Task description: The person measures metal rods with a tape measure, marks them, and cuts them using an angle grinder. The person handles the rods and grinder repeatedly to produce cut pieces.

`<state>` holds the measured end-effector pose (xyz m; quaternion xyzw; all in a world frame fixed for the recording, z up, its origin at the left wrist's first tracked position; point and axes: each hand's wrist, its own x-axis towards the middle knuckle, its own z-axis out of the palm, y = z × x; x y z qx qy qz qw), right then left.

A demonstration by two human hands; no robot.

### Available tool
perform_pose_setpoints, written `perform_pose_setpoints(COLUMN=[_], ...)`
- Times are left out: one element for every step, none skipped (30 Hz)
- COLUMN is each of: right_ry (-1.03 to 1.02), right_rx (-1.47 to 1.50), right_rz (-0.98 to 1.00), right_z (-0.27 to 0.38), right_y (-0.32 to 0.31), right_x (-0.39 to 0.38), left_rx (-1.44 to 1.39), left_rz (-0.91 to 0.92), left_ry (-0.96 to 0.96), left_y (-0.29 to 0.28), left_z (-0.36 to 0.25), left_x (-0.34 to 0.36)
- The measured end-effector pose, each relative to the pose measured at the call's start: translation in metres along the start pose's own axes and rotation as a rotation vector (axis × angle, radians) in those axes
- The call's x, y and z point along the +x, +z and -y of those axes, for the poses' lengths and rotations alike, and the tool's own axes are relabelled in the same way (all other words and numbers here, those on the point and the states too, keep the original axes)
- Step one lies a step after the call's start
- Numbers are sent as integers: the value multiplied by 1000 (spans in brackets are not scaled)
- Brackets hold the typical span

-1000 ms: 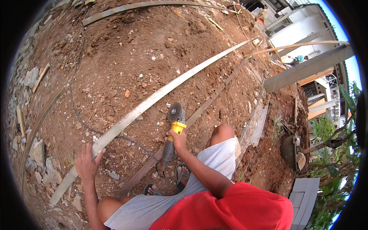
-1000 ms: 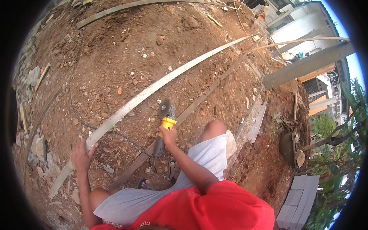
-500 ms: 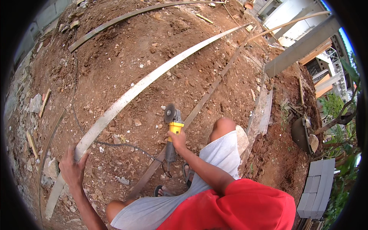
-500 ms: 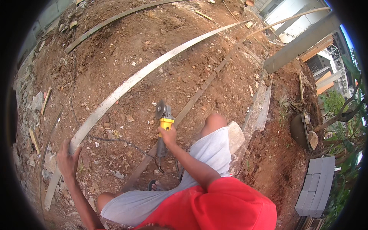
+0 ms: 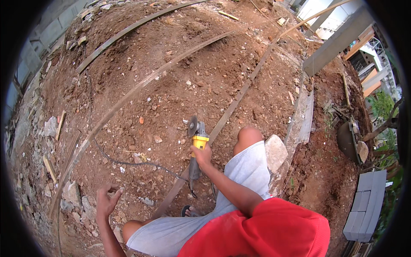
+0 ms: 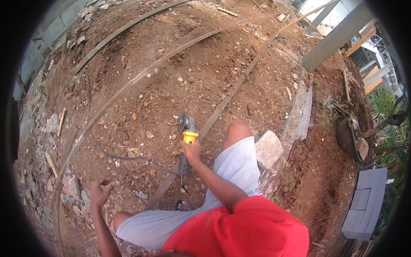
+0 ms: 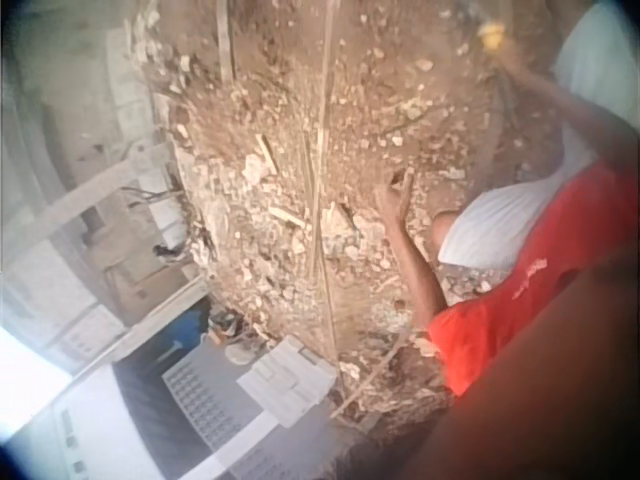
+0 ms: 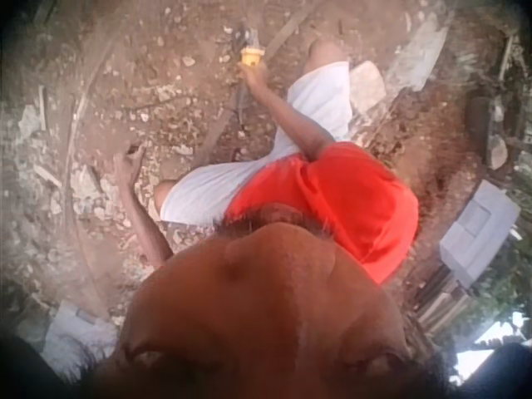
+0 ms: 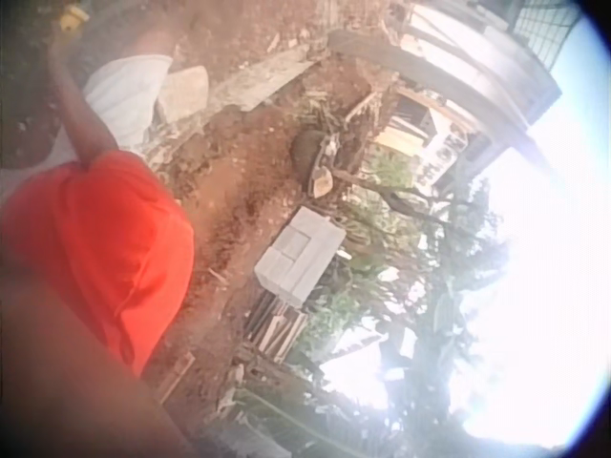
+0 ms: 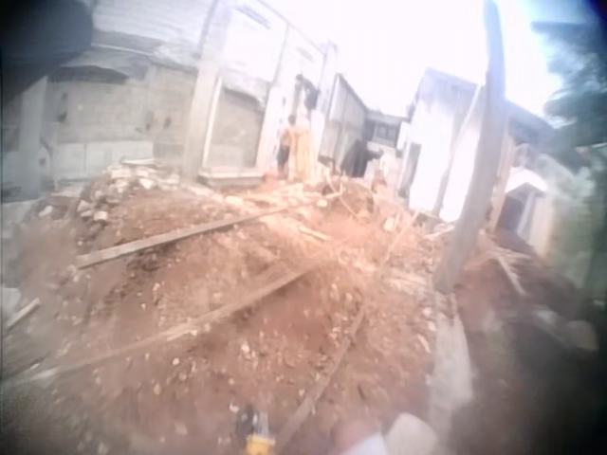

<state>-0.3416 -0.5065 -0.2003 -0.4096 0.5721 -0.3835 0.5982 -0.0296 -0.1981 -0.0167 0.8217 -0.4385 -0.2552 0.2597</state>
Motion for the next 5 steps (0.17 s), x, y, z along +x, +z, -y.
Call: perform_pose_setpoints(right_ry=[-1,-2,-16,-29,-38], right_rx=[15,27,30,28,24], right_rz=[14,25,21,16,19], right_z=[-1,-3,-3,-3,-7], right_y=[-1,-2,-4,-6,-8], right_x=[-1,-1,0,-1,-2], left_rx=[-61,-123,-160,-200,-211], left_rz=[10,22,-22,-64,-59], left_ry=[-62,-125,-60,2,-10], left_y=[26,53,84,117,124], left_z=[21,40,62,87,88], left_x=[-22,-43,-65,-90,-94])
